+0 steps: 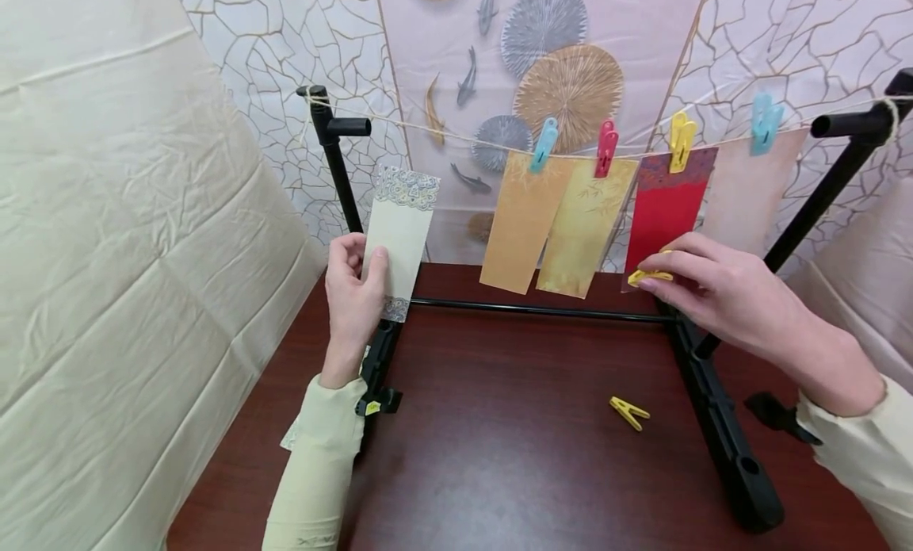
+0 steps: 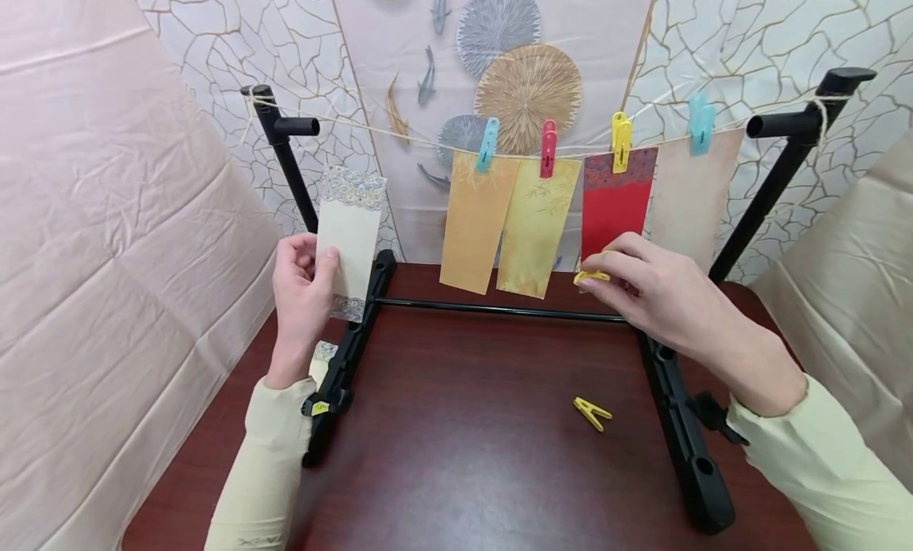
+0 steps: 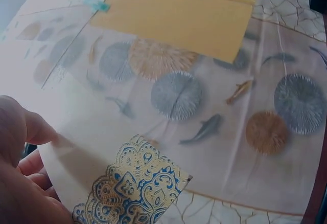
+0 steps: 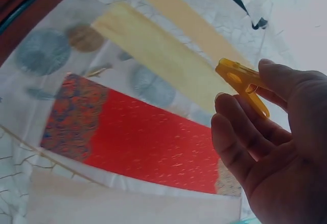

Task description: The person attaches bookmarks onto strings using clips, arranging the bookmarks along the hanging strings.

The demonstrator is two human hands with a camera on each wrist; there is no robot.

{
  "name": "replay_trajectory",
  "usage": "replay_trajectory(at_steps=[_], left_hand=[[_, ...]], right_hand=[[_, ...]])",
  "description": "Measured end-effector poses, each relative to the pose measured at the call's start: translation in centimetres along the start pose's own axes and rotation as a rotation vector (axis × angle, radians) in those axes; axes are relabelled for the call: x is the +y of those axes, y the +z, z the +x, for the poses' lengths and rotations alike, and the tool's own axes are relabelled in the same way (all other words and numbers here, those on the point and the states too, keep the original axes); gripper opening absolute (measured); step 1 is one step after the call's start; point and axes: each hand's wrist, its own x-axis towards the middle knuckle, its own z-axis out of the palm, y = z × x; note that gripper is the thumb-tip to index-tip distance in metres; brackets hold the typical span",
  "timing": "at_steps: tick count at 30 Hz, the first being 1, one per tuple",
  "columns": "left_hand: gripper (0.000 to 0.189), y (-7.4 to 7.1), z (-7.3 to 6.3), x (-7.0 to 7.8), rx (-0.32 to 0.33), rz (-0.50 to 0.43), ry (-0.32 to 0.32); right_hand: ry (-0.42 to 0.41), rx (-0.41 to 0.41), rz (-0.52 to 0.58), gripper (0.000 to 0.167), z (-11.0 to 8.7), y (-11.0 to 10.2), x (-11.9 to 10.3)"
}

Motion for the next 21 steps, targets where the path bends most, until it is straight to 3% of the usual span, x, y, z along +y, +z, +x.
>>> replay_trajectory(at_steps=[7,14,21], left_hand=[[0.024,1.5,0.3,0.7,-0.024,-0.041,0.021],[0.025,3.6,1.0,1.2,-0.038,-0.103,0.026],[0.023,5.4,1.7,1.6,-0.054,-0.121,0.014]], right_hand=[[-0.042,0.052,0.067,0.055,2.2,-1.0,-1.2],[-0.085,0.096,0.051,0.054,4.6,-1.1,-2.2],[-0.035,0.132,0.108,0.046,6.9,-0.4,-2.7]])
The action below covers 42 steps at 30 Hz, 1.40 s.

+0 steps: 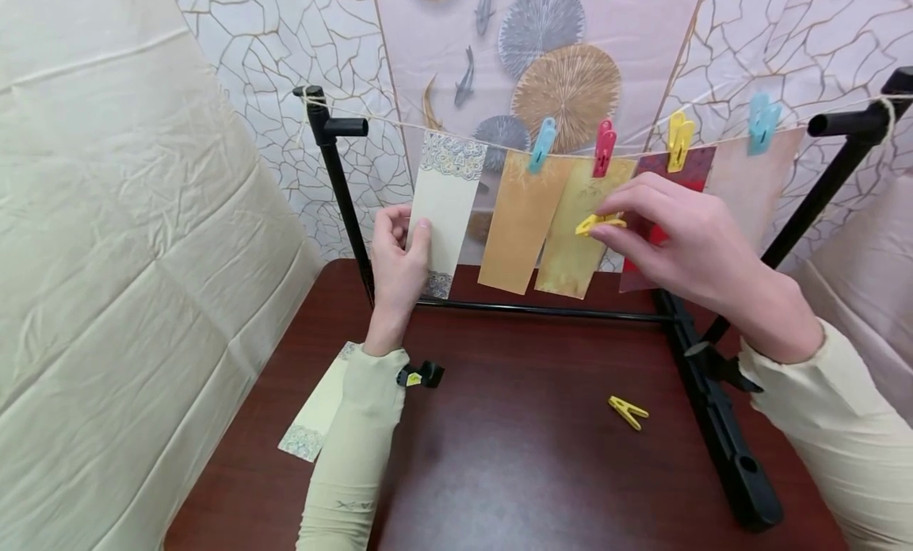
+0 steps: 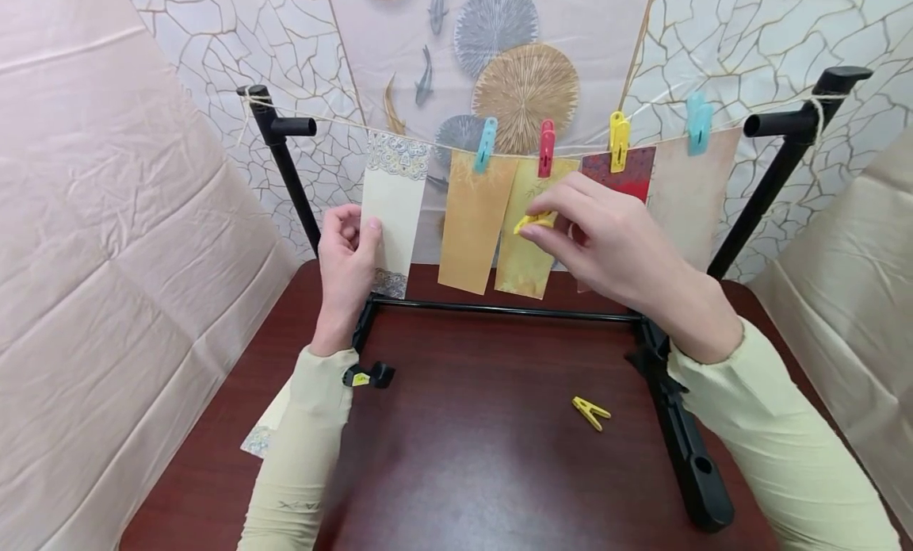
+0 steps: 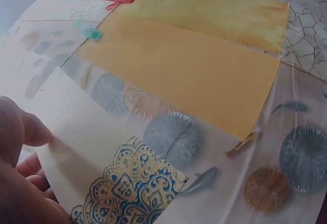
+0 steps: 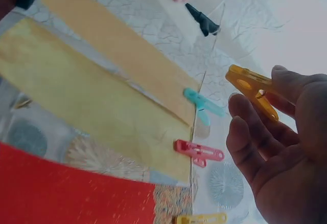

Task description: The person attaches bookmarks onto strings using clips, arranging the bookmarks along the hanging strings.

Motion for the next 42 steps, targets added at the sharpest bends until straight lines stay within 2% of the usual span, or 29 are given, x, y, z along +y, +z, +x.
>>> replay_trajectory(at_steps=[4,7,11,14,18,22,28,33,42], left_hand=[[0.022,0.6,0.1,0.0,-0.011,-0.003,0.008],[0.021,0.9,0.0,0.1,-0.004,-0.012,0.022],[0.021,1.2,-0.1,0.0,0.007,-0.018,0.024],[0.021,1.4,-0.1,-0.6,0.0,-0.007,0.016],[0.023,1.7,0.4,-2.8,-0.005,0.019,0.011],[0.025,1.9,0.7,-4.6,0.0,0.02,0.016],[0.021,2.2,0.7,-5.0,0.001,-0.02,0.053],[0.019,2.4,0.7,-4.9,0.002,-0.034,0.08],[0.018,2.7,0.6,-5.1,-0.002,-0.049,0.098]], right_hand=[[0.016,0.004,0.03,0.016,1.1,0.3,-0.1],[0.018,0.018,0.033,0.021,1.8,0.5,-0.1],[-0.005,0.041,0.027,0.016,2.7,0.7,-0.1],[0.016,0.077,0.063,0.013,3.6,1.3,-0.2],[0.059,0.139,0.093,0.011,4.6,2.0,-0.3],[0.073,0.167,0.073,0.01,5.4,2.3,-0.2],[0.036,0.176,0.006,0.019,6.5,2.6,0.5],[0.044,0.216,-0.004,0.022,7.5,2.8,1.3],[0.082,0.186,0.061,0.023,9.6,3.2,1.6]])
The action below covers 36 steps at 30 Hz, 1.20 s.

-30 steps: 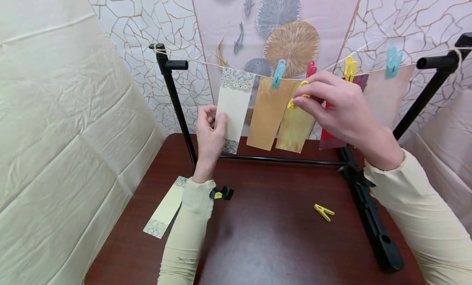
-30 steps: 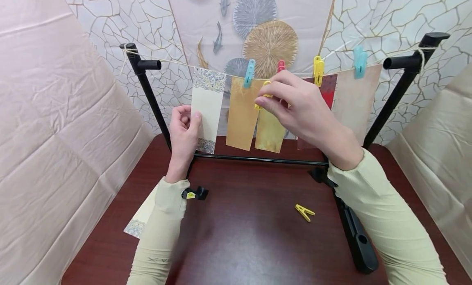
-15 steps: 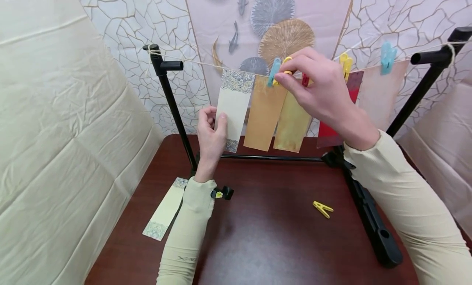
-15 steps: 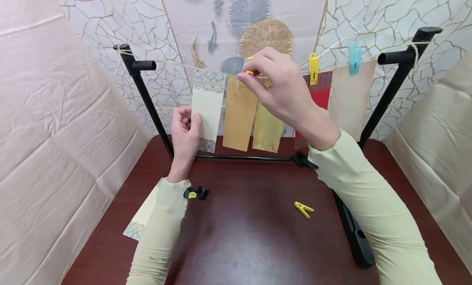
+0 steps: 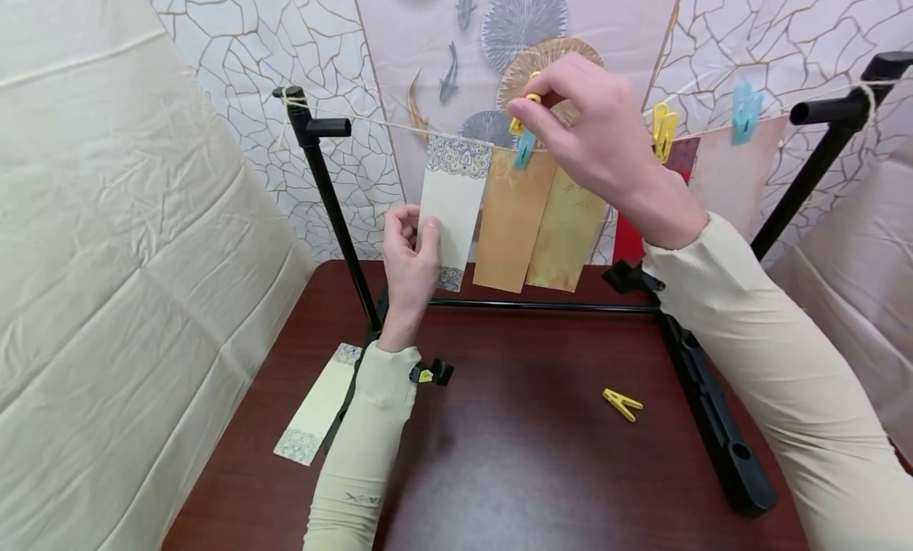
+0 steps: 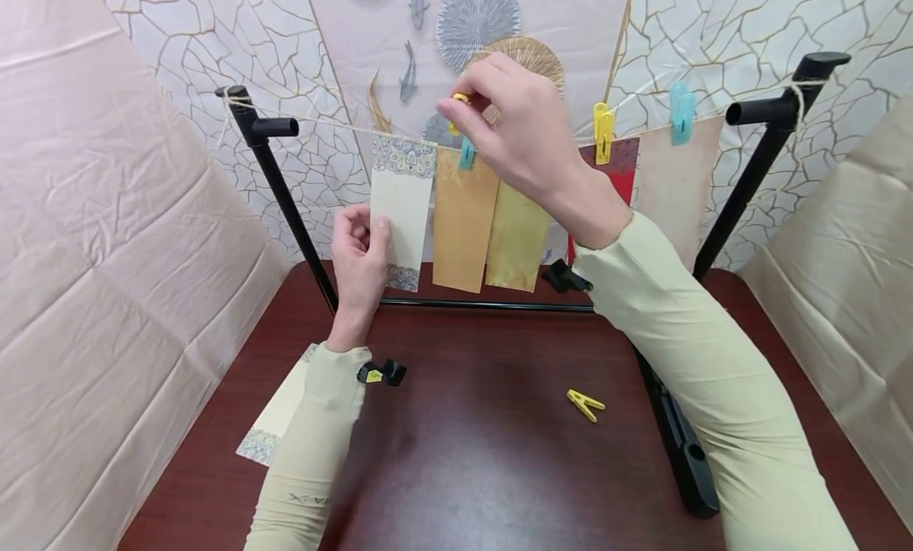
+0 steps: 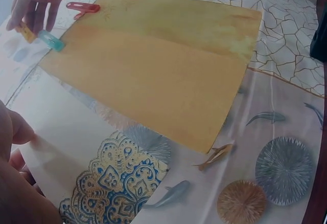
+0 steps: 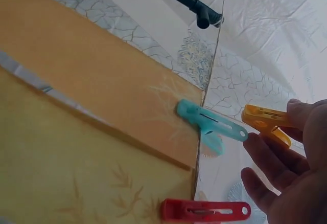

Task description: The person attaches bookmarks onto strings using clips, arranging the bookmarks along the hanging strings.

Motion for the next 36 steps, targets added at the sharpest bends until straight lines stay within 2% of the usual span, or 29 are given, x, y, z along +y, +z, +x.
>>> replay_trajectory(at_steps=[2,6,8,12,19,27,36], left_hand=[[0.017,0.0,0.0,-0.2,0.005,-0.005,-0.006],[0.018,0.0,-0.1,-0.3,0.007,-0.009,-0.027],[0.019,0.0,-0.1,-0.4,0.004,-0.007,-0.03],[0.021,-0.1,-0.1,-0.5,-0.006,-0.007,-0.027],[0.019,-0.1,-0.1,-0.7,-0.01,-0.027,-0.004],[0.017,-0.1,0.0,-1.2,-0.011,-0.041,0.021],[0.018,0.0,-0.1,-1.4,-0.01,-0.042,0.025]], right_hand=[[0.031,-0.032,-0.003,0.025,0.4,0.1,-0.3],[0.124,-0.137,-0.047,0.043,1.2,0.5,-1.1],[0.154,-0.176,-0.063,0.047,1.6,0.7,-1.4],[0.156,-0.188,-0.054,0.038,2.2,1.5,-1.6],[0.182,-0.222,-0.076,0.033,2.9,2.5,-1.8],[0.206,-0.305,-0.086,0.029,3.4,3.6,-2.1],[0.181,-0.297,-0.097,0.026,3.4,3.9,-2.0]])
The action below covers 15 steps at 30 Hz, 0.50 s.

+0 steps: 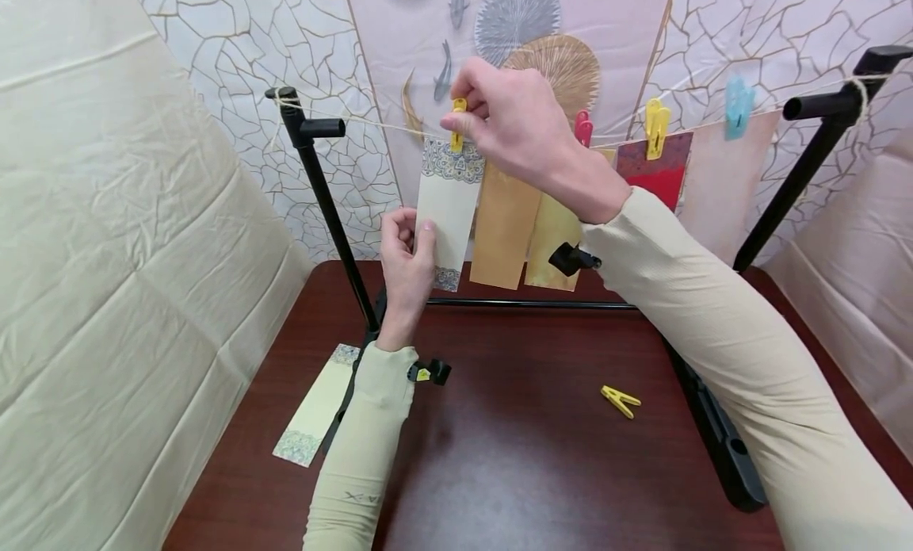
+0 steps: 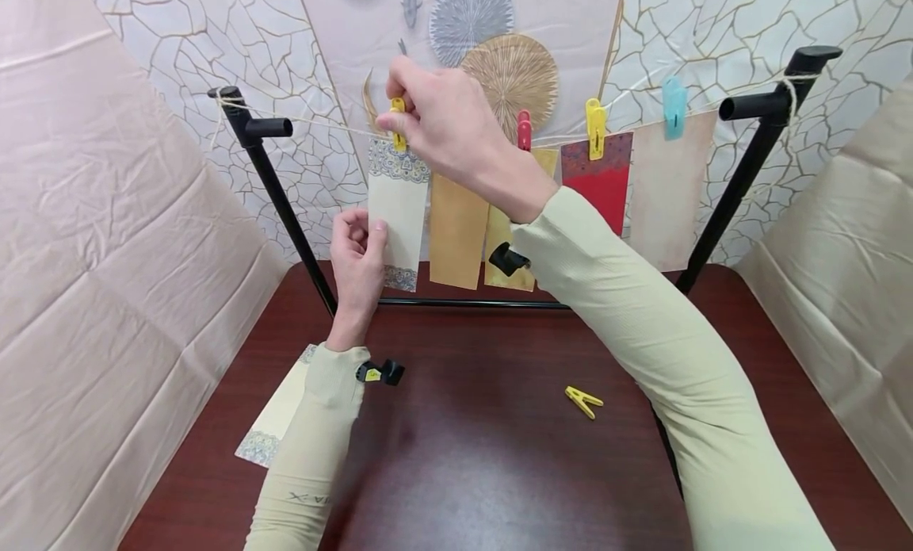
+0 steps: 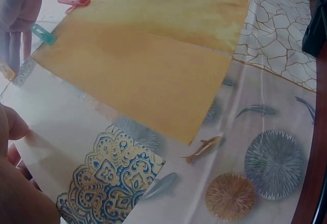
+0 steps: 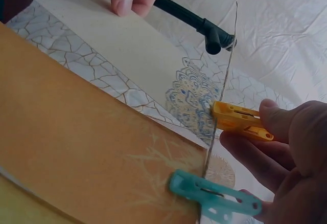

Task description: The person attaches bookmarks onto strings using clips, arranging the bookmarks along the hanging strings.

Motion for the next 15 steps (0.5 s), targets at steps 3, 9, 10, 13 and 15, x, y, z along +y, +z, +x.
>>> replay_trajectory(at_steps=[3,9,10,13,15], left_hand=[[0.019,0.02,-0.03,-0.05,-0.002,-0.006,-0.013],[0.022,0.03,-0.16,-0.22,0.002,-0.003,-0.029],[0.022,0.05,-0.17,-0.23,0.003,-0.007,-0.026],[0.022,0.1,-0.14,-0.21,0.009,-0.013,-0.01],[0.021,0.13,-0.12,-0.16,0.011,-0.016,0.002]], right_hand=[[-0.003,-0.012,0.0,0.025,0.02,0.02,0.05],[-0.007,-0.033,-0.014,0.024,0.14,0.02,-0.08],[-0.004,-0.035,-0.015,0.025,0.18,0.02,-0.11],[-0.005,-0.046,-0.023,0.025,0.23,0.03,-0.17],[-0.007,-0.053,-0.025,0.025,0.2,0.06,-0.16]])
